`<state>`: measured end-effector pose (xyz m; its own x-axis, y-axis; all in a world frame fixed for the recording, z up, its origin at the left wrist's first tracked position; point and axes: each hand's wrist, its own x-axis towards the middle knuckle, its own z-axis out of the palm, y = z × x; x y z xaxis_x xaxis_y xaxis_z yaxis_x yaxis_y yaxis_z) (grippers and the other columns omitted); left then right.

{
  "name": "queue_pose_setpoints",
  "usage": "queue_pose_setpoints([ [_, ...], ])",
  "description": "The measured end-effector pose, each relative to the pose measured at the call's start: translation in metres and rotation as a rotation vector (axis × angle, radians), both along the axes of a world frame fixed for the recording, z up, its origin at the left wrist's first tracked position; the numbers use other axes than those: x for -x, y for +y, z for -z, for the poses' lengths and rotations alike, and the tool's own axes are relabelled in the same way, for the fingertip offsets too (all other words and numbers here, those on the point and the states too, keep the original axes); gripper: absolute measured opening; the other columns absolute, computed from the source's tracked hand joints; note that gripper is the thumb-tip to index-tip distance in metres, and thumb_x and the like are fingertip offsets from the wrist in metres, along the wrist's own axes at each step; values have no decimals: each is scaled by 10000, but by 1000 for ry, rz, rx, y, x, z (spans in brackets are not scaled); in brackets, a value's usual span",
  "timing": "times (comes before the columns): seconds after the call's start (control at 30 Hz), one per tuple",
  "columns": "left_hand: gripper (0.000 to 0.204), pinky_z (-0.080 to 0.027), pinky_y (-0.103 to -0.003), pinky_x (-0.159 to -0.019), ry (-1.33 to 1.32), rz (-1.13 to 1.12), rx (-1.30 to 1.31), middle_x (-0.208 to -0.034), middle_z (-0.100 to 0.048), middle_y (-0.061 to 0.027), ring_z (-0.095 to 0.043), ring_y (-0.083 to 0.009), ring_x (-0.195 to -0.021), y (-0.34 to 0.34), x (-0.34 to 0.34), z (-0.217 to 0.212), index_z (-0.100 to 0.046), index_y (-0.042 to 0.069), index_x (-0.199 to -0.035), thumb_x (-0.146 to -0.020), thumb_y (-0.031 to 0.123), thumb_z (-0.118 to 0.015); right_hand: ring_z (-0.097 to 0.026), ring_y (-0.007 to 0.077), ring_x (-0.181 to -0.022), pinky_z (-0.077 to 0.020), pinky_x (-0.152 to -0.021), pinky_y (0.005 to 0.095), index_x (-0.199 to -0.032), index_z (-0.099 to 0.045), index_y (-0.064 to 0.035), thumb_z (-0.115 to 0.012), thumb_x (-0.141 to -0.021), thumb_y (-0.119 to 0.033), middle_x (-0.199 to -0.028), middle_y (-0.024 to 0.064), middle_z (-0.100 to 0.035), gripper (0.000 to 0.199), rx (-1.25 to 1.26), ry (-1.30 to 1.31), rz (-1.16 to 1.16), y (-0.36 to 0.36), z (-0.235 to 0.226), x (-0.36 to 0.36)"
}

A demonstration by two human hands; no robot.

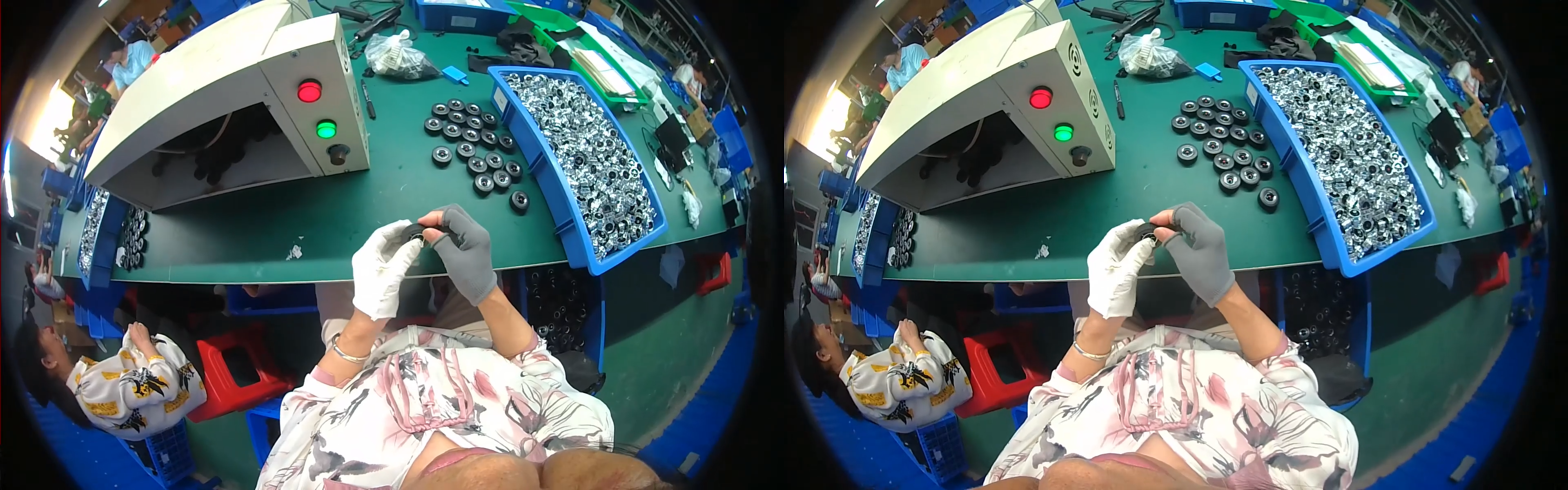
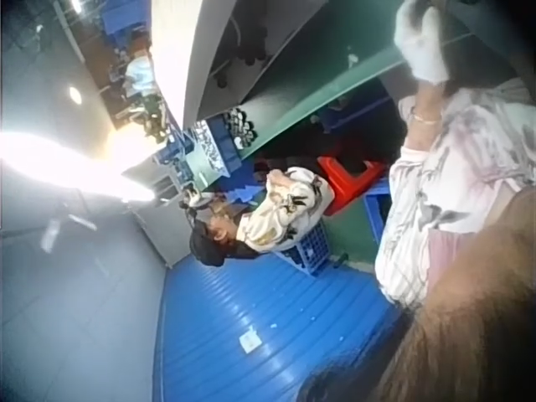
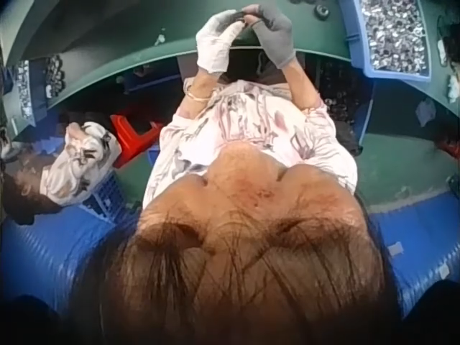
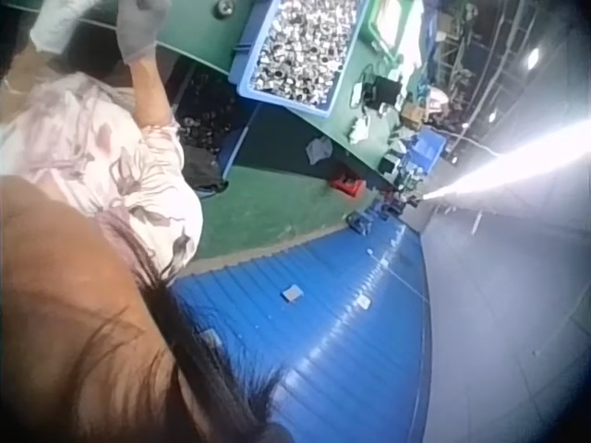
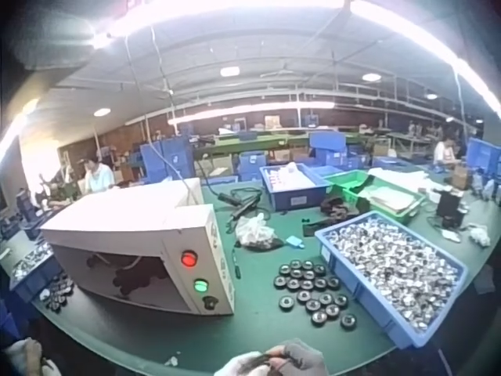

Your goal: Manually assembling bearings by inserting small metal components into a circular plastic housing at a factory workbench.

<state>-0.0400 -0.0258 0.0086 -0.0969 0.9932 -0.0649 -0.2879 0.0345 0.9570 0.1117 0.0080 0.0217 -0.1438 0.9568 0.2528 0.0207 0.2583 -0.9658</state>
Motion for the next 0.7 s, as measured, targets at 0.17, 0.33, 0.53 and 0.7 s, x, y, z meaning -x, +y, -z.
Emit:
queue_pose_setpoints([
  [0.17,390,-535,-244,-767,54,-70,-116,-1118,-657,-83,-629,-122,-926,-6,-3,-4,-573,-43,-1298,-921,-17,-673,-557,63,-847,-459,-776,219,-1109,-675,31,-599,-953,-75,-966,-3,-655,203,189,112,-160,-1,-11,-6],
  [0.33,415,-514,-264,-885,-310,-80,-71,-1120,-651,-77,-615,-119,-1004,-2,-8,3,-560,-44,-1323,-930,9,-680,-553,57,-859,-453,-802,217,-1140,-664,34,-584,-960,-84,-954,-14,-661,229,232,176,-170,-7,-7,2],
  [0.53,285,-519,-261,-859,66,-165,-130,-1111,-654,-75,-620,-122,-979,-6,-15,8,-591,-32,-1232,-956,17,-639,-565,83,-896,-453,-837,235,-1155,-667,26,-588,-939,-34,-1019,15,-649,238,191,182,-83,-12,0,13],
  [0.7,303,-569,-275,-751,205,-75,-181,-1098,-661,-106,-657,-137,-850,-3,-5,12,-570,-54,-1247,-953,-6,-626,-597,141,-898,-481,-804,268,-1130,-695,6,-596,-887,38,-1004,59,-611,263,-294,-234,-141,2,-8,0],
])
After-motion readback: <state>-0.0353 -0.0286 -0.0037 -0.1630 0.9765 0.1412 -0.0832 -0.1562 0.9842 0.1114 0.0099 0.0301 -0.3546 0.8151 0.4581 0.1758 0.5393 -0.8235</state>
